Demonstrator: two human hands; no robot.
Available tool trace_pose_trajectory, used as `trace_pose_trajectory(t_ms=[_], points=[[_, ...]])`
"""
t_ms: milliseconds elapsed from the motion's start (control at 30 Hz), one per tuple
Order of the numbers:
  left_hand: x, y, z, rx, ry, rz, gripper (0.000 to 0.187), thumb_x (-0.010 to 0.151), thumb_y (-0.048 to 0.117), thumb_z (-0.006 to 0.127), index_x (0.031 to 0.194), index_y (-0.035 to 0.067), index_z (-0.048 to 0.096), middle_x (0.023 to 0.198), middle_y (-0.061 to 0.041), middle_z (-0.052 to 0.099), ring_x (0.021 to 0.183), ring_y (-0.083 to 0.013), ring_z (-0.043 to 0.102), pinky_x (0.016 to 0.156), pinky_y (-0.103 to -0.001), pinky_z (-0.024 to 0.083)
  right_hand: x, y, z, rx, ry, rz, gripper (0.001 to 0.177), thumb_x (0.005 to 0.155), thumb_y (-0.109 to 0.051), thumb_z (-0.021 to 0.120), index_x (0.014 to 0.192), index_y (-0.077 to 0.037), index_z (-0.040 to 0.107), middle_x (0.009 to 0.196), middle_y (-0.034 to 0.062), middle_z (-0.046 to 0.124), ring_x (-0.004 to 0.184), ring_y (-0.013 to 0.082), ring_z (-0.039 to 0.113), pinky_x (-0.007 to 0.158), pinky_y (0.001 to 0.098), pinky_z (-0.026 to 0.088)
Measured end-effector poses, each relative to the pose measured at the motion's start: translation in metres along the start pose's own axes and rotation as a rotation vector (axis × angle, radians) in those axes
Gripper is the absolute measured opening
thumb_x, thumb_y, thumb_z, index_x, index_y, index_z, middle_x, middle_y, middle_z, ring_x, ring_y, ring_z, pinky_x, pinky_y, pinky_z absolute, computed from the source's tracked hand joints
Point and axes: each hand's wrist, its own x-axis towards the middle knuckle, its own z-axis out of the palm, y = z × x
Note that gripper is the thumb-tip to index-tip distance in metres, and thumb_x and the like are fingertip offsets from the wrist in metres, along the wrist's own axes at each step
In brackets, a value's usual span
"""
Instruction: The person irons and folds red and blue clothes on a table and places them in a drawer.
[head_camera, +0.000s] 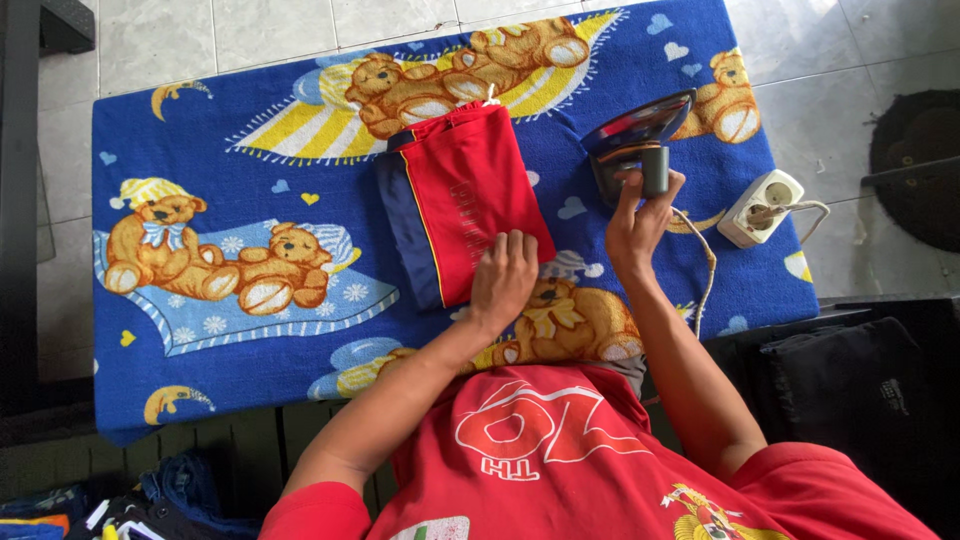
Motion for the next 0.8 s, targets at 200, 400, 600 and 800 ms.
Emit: trace_pose_trajectory(t_ms=[200,400,600,800], points=[[-0.004,-0.007,0.003,-0.132,0.046,-0.014,0.017,0.088,0.005,0.065,0.104,0.004,0.061,0.087,-0.01,0.062,0.083,-0.0232,0.065,0.069,-0.033,0.059,-0.037,0.006,0.0,-0.106,0.257,-0.181,0.046,0.107,-0.014,0.063,0.135,-0.008,0.028,0.14,0.0173,0.04,0.135,0.03,0.043,0.108,0.0451,0.038],[0.0,-0.013,-0.02,-0.256,0.037,-0.083,0.018,0.09,0.001,0.065,0.107,0.002,0.06,0.091,-0.011,0.065,0.086,-0.0261,0.069,0.068,-0.036,0.061,-0.068,0.0,-0.014,-0.041,-0.024,-0.205,0.056,0.084,0.007,0.057,0.134,-0.011,0.04,0.13,0.0109,0.044,0.123,0.0233,0.052,0.094,0.036,0.05],[0.02,-0.044,-0.083,-0.414,0.214,-0.2,0.029,0.083,0.006,0.067,0.112,0.005,0.061,0.099,-0.013,0.066,0.092,-0.0328,0.07,0.073,-0.044,0.058,-0.016,-0.053,0.012,-0.005,-0.49,-0.372,0.098,0.078,-0.01,0.084,0.158,-0.003,0.028,0.159,0.0209,0.041,0.151,0.0348,0.041,0.119,0.0473,0.042],[0.035,-0.099,-0.16,-0.702,0.214,-0.233,0.029,0.088,0.007,0.071,0.116,0.003,0.063,0.101,-0.015,0.067,0.09,-0.0328,0.07,0.078,-0.043,0.056,0.05,-0.115,0.053,-0.119,-0.565,-0.725,0.123,0.058,-0.042,0.103,0.154,-0.004,0.037,0.158,0.0245,0.035,0.146,0.047,0.028,0.12,0.0536,0.025]])
